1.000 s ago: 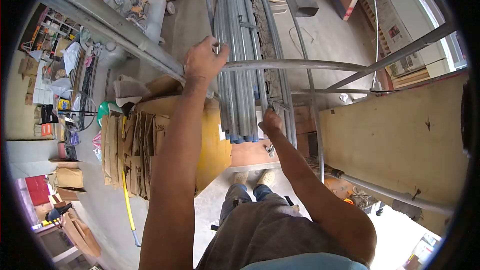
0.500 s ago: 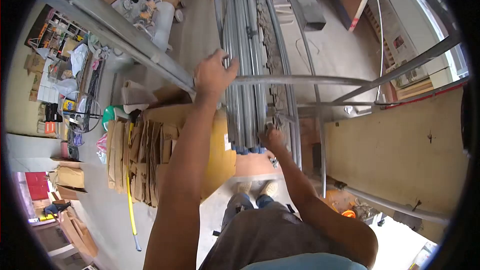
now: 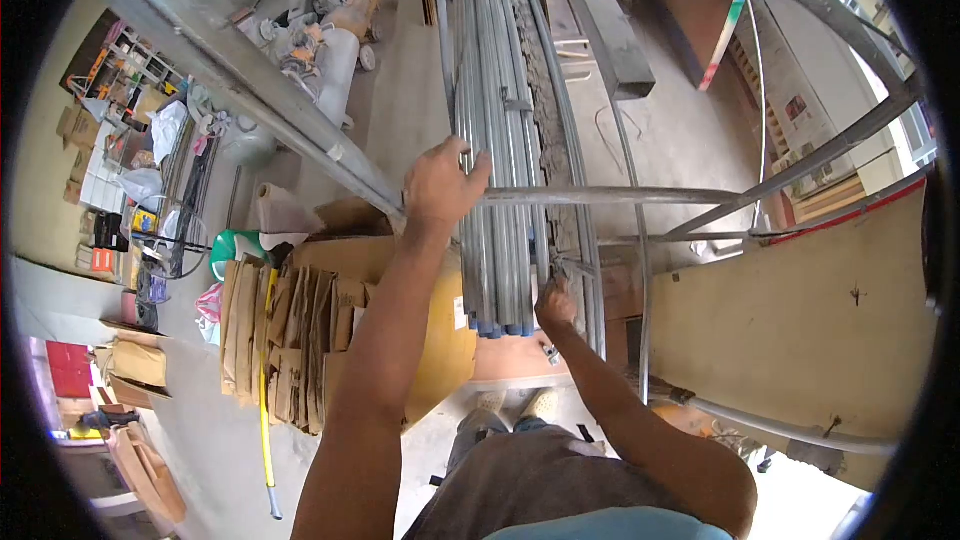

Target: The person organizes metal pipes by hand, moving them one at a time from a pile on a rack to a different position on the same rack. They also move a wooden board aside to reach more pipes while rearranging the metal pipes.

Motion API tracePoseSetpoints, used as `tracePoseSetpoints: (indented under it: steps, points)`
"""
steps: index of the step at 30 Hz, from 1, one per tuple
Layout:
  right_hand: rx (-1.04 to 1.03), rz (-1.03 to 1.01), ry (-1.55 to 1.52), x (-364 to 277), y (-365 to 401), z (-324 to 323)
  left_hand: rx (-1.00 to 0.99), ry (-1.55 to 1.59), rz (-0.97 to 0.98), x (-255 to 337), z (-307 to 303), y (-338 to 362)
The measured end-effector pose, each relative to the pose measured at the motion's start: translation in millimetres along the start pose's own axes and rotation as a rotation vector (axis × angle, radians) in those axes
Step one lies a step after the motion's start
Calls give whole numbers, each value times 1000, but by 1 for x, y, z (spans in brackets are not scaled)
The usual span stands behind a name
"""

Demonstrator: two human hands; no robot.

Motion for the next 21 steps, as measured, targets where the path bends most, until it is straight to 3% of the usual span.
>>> tracePoseSetpoints:
  steps: [1, 4, 5, 7, 8, 11, 14, 16, 18, 20, 21]
  points:
    - [98, 8, 12, -1, 3, -4, 7, 3, -7, 3, -2, -1]
    - [121, -18, -21, -1, -1, -1, 9, -1, -15, 6, 0, -1]
    - [10, 11, 40, -1, -3, 9, 34, -11, -7, 4, -1, 3]
    - [137, -62, -6, 1, -6, 3, 19, -45, 0, 4, -1, -1]
    - [106, -108, 20, 6, -15, 15, 31, -81, 29, 5, 0, 0]
    - [-16, -153, -39, 18, -1, -33, 17, -22, 10, 2, 1, -2]
    - [114, 48, -184, 67, 8, -31, -5, -62, 6, -2, 5, -4]
    - [129, 356, -330, 113, 22, -19, -2, -56, -7, -3, 5, -4]
    - [179, 350, -323, 149, 17, 55, 2, -54, -21, 0, 3, -1]
    - [251, 335, -314, 152, 19, 47, 9, -48, -42, 3, 1, -1]
    - [110, 281, -592, 149, 14, 50, 26, -42, -41, 3, 1, -3]
Point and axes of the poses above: each hand's wrist, its own y-axis away from the middle knuckle, its own z-axis out of the palm, x = y × z, the point moved 5 cm from there along -y, towards the middle knuckle, and after that the axes turned 14 degrees about y, right-handed, at the moved point
